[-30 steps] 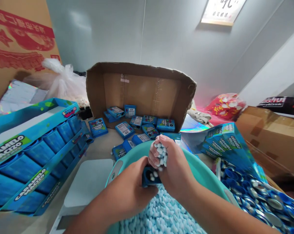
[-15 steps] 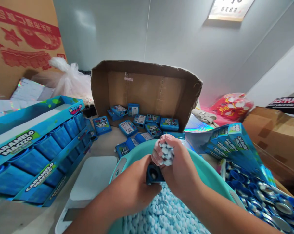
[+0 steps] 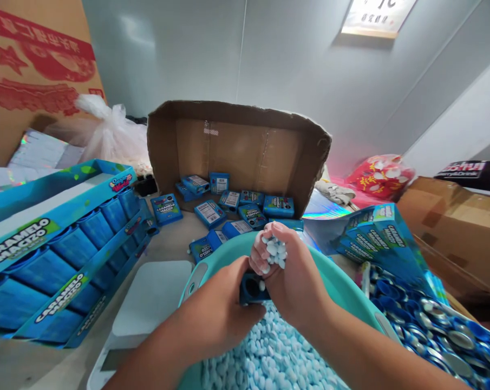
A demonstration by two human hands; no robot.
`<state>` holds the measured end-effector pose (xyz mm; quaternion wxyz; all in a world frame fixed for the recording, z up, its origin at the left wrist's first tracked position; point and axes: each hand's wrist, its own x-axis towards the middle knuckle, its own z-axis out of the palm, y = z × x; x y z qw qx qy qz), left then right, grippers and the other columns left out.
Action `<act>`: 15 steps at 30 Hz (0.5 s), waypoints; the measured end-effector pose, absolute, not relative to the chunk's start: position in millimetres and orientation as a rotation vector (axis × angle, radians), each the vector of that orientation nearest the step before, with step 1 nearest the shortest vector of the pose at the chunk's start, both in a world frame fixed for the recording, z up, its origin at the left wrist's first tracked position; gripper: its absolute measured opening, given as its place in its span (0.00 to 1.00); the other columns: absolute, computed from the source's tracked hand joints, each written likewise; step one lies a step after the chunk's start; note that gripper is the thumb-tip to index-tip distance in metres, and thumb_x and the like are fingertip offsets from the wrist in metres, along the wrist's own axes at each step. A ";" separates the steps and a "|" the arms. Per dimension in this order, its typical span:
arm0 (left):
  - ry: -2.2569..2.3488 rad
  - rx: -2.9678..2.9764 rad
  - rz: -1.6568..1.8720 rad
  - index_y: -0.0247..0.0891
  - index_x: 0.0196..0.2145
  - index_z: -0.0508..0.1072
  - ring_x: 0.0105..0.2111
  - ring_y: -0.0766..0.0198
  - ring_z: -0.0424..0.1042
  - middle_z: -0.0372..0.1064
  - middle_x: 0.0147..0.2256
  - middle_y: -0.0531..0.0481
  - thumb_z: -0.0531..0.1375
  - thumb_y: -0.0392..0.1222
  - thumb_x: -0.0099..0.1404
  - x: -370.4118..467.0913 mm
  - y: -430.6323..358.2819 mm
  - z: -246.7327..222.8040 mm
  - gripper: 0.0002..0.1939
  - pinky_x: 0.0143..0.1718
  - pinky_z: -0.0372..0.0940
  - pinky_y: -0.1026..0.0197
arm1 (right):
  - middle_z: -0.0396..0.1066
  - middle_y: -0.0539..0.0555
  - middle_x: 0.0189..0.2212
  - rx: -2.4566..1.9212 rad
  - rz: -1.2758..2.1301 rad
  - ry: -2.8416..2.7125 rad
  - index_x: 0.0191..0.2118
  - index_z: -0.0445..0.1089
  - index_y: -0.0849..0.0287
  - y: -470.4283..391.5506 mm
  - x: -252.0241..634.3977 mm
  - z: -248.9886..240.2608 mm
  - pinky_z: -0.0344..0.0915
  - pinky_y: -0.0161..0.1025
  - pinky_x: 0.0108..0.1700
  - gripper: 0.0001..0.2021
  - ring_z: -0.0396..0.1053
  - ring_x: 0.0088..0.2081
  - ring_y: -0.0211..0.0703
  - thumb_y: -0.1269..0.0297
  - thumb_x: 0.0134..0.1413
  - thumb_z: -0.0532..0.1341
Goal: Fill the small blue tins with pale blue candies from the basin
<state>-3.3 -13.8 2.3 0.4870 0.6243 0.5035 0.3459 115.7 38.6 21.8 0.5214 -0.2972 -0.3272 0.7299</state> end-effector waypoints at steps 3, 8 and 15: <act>1.234 1.511 0.826 0.48 0.54 0.70 0.52 0.56 0.71 0.72 0.52 0.55 0.60 0.30 0.55 -3.2 -13.8 3.2 0.29 0.50 0.64 0.59 | 0.59 0.46 0.18 -0.709 1.761 -0.779 0.25 0.66 0.58 38.4 116.4 22.1 0.54 0.34 0.24 0.11 0.55 0.21 0.34 0.59 0.53 0.62; 1.254 1.518 0.830 0.51 0.55 0.69 0.52 0.59 0.70 0.71 0.54 0.58 0.60 0.29 0.55 -2.1 -14.5 3.1 0.31 0.51 0.64 0.61 | 0.59 0.46 0.19 -0.714 1.757 -0.808 0.26 0.66 0.57 38.0 118.6 22.3 0.54 0.34 0.24 0.11 0.56 0.21 0.34 0.58 0.56 0.61; 1.236 1.511 0.840 0.51 0.55 0.69 0.54 0.57 0.70 0.72 0.52 0.57 0.60 0.29 0.55 -2.0 -13.8 2.4 0.31 0.52 0.63 0.60 | 0.60 0.46 0.19 -0.681 1.764 -0.807 0.26 0.66 0.57 38.7 118.5 20.9 0.54 0.34 0.24 0.11 0.56 0.21 0.34 0.59 0.56 0.61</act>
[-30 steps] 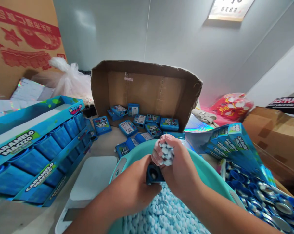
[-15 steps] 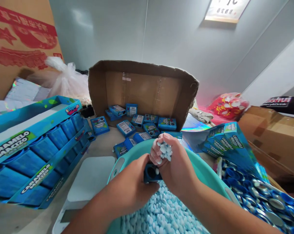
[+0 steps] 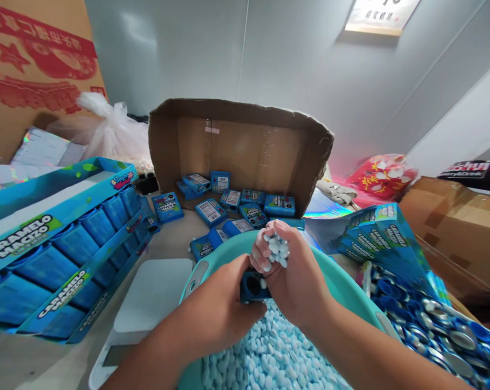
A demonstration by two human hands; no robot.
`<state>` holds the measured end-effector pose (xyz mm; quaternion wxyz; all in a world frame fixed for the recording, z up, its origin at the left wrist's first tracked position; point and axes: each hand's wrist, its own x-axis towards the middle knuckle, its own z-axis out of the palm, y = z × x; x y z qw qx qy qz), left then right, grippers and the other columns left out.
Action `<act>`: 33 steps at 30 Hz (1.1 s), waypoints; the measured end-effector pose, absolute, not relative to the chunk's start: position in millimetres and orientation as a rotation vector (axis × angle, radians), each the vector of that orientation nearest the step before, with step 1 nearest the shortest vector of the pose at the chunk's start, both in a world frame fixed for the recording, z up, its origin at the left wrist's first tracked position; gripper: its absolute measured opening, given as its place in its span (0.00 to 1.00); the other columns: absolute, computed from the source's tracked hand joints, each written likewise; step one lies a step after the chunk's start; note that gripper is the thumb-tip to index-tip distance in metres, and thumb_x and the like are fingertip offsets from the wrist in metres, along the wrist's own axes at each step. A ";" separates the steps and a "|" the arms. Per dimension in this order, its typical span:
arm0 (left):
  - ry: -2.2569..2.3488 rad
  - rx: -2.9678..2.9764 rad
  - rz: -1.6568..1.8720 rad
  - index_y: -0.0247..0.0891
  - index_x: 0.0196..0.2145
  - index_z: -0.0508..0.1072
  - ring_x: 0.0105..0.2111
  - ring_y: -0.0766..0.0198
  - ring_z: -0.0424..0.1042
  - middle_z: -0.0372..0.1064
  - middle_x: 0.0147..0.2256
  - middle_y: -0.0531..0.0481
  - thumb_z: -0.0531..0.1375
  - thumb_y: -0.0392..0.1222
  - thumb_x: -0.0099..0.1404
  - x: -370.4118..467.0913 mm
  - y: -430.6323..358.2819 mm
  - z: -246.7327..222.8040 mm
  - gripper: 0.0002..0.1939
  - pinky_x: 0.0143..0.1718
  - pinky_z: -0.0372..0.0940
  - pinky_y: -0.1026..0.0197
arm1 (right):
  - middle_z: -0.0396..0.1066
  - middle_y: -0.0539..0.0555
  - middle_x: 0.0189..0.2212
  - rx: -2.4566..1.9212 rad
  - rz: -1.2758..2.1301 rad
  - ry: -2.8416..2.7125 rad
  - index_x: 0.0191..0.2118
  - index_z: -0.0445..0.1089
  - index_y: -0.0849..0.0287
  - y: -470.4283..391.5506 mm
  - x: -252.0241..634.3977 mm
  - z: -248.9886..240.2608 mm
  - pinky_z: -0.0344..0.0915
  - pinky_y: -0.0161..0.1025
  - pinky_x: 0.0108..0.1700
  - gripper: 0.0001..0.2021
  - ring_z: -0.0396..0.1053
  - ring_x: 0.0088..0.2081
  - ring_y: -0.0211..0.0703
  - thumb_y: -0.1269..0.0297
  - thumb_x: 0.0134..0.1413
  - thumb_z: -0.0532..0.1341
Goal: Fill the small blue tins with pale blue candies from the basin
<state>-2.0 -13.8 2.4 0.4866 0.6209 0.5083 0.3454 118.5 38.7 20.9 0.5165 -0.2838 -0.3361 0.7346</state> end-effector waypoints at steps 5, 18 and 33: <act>1.243 1.499 0.851 0.47 0.47 0.71 0.49 0.57 0.72 0.73 0.43 0.58 0.60 0.29 0.55 -1.7 -14.0 1.7 0.22 0.50 0.64 0.59 | 0.58 0.46 0.18 -0.655 1.781 -0.764 0.25 0.65 0.58 38.6 118.3 21.9 0.52 0.33 0.24 0.11 0.55 0.20 0.33 0.61 0.57 0.60; 1.266 1.545 0.833 0.45 0.43 0.70 0.48 0.57 0.72 0.73 0.42 0.57 0.59 0.30 0.54 -3.0 -14.1 5.0 0.19 0.52 0.63 0.58 | 0.59 0.46 0.18 -0.592 1.802 -0.797 0.26 0.66 0.58 37.2 120.0 20.8 0.53 0.33 0.24 0.11 0.55 0.20 0.32 0.61 0.58 0.60; 1.257 1.611 0.786 0.45 0.46 0.70 0.46 0.56 0.72 0.74 0.44 0.55 0.59 0.32 0.54 -2.4 -16.2 7.8 0.20 0.44 0.64 0.58 | 0.59 0.46 0.18 -0.555 1.820 -0.800 0.25 0.67 0.57 34.1 121.7 23.6 0.53 0.34 0.24 0.11 0.56 0.20 0.34 0.60 0.57 0.61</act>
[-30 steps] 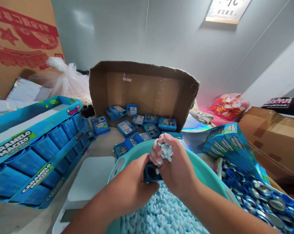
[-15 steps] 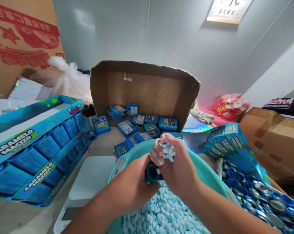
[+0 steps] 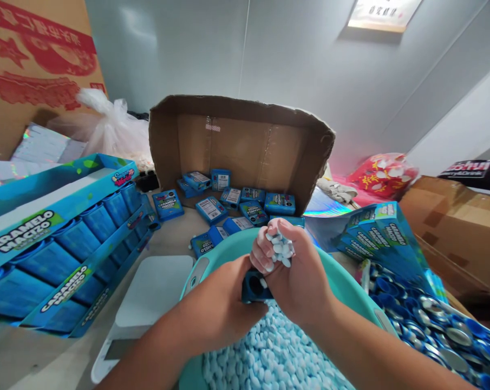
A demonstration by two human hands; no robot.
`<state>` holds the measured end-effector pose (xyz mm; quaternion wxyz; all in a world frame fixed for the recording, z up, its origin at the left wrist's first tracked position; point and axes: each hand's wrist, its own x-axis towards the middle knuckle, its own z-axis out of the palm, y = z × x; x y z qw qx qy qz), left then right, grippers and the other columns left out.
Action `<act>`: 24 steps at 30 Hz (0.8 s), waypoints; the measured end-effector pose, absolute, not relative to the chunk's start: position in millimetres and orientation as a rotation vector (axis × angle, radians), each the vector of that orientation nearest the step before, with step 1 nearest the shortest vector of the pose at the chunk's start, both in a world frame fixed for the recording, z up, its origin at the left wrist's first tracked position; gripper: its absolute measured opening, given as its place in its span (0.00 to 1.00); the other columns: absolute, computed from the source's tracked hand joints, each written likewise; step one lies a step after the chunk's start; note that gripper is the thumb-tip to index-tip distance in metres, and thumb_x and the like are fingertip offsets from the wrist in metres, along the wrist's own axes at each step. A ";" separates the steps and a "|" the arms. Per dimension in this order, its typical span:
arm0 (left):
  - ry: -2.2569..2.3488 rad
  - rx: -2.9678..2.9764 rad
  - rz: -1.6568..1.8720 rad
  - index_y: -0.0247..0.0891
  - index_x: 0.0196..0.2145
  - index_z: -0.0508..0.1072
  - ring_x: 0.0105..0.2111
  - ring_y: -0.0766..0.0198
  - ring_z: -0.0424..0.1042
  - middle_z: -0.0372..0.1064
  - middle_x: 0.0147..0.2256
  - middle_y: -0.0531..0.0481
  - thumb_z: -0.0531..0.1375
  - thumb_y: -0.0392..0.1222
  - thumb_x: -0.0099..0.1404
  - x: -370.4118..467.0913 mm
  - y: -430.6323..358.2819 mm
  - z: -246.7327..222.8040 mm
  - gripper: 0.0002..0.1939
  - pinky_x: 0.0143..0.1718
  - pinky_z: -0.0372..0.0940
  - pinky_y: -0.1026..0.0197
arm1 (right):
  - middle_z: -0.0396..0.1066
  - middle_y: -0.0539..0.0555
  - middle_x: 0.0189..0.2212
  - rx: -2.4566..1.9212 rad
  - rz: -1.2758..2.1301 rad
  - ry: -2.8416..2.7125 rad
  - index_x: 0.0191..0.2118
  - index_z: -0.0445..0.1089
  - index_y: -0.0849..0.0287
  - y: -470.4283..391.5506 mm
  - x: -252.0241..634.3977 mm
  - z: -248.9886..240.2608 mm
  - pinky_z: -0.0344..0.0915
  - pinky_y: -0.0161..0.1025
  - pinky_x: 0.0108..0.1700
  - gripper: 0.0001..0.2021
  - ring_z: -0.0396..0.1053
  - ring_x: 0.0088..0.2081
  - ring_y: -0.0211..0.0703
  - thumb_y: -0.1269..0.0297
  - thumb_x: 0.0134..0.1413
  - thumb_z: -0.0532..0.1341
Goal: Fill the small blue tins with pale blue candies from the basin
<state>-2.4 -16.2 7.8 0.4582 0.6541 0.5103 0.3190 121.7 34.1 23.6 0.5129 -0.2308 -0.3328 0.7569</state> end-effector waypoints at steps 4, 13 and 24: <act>1.265 1.626 0.780 0.44 0.46 0.71 0.45 0.56 0.73 0.75 0.44 0.54 0.60 0.33 0.55 -1.8 -15.5 6.1 0.20 0.43 0.64 0.58 | 0.58 0.46 0.19 -0.525 1.867 -0.784 0.25 0.67 0.58 34.0 122.2 22.7 0.52 0.33 0.24 0.12 0.55 0.20 0.33 0.60 0.58 0.60; 1.254 1.607 0.791 0.44 0.46 0.71 0.44 0.57 0.72 0.74 0.44 0.54 0.60 0.33 0.55 -1.3 -15.9 6.4 0.19 0.42 0.64 0.59 | 0.59 0.46 0.19 -0.507 1.866 -0.795 0.25 0.68 0.58 33.1 122.2 25.1 0.52 0.34 0.24 0.12 0.55 0.20 0.33 0.60 0.58 0.59; 1.280 1.601 0.791 0.45 0.45 0.71 0.45 0.58 0.72 0.74 0.44 0.56 0.60 0.33 0.56 -1.3 -16.1 6.4 0.19 0.41 0.63 0.60 | 0.58 0.46 0.18 -0.530 1.841 -0.826 0.25 0.67 0.57 32.9 122.3 25.4 0.52 0.34 0.24 0.12 0.55 0.20 0.34 0.60 0.56 0.60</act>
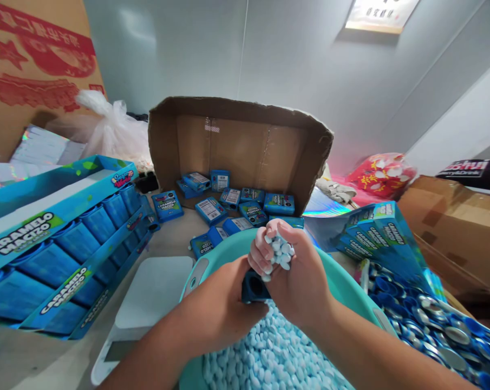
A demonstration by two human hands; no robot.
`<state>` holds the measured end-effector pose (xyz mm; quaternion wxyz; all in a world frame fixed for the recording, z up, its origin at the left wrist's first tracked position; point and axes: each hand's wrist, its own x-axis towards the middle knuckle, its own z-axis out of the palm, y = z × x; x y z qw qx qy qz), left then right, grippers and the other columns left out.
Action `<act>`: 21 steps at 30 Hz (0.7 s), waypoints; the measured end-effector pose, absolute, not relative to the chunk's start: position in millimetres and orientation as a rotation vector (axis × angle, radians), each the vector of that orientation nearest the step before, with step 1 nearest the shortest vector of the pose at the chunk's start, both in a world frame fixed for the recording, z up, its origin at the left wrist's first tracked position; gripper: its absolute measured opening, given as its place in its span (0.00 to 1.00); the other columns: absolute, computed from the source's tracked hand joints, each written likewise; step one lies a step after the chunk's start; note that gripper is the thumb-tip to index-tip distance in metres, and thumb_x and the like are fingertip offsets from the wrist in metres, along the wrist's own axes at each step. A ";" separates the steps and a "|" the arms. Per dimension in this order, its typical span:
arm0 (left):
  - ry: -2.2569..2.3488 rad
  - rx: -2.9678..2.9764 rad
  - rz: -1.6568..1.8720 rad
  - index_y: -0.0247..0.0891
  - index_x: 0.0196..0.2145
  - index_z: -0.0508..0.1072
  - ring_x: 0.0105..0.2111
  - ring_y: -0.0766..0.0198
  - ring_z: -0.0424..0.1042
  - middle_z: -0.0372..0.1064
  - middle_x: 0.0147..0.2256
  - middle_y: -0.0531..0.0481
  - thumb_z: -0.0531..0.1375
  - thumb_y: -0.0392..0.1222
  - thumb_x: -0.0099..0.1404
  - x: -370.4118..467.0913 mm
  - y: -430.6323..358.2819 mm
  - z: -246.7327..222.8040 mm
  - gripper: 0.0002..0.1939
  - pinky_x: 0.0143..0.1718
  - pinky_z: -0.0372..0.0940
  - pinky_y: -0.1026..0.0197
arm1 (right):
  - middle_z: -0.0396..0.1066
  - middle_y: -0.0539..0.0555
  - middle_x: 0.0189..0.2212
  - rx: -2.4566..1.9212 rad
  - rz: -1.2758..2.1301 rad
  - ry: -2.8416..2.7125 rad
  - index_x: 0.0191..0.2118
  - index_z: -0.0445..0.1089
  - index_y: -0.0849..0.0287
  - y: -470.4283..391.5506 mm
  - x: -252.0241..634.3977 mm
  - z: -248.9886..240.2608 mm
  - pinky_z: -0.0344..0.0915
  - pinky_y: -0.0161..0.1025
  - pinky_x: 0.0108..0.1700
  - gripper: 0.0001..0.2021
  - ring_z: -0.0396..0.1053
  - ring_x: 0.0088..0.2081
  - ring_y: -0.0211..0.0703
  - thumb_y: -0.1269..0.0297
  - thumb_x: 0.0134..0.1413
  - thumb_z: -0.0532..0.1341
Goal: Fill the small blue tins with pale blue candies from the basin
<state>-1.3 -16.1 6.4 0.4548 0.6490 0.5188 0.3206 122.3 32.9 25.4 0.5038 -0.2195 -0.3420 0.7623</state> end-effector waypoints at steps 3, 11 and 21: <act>1.268 1.602 0.804 0.45 0.45 0.71 0.44 0.59 0.72 0.74 0.44 0.56 0.60 0.32 0.55 -0.9 -16.0 5.8 0.19 0.41 0.63 0.61 | 0.58 0.46 0.18 -0.513 1.842 -0.840 0.25 0.67 0.57 33.1 122.6 24.9 0.53 0.34 0.24 0.12 0.55 0.20 0.34 0.60 0.57 0.60; 1.257 1.609 0.816 0.44 0.45 0.71 0.46 0.57 0.72 0.74 0.44 0.55 0.60 0.31 0.55 -0.7 -15.4 7.1 0.19 0.44 0.64 0.59 | 0.58 0.46 0.18 -0.506 1.838 -0.845 0.24 0.67 0.57 32.0 122.0 26.4 0.52 0.34 0.23 0.12 0.54 0.20 0.34 0.59 0.57 0.59; 1.291 1.608 0.776 0.46 0.46 0.71 0.48 0.55 0.72 0.74 0.45 0.54 0.61 0.33 0.56 -1.3 -16.3 6.8 0.19 0.46 0.65 0.58 | 0.59 0.46 0.18 -0.504 1.826 -0.870 0.25 0.67 0.57 33.0 123.3 26.4 0.53 0.35 0.25 0.11 0.55 0.21 0.35 0.59 0.57 0.60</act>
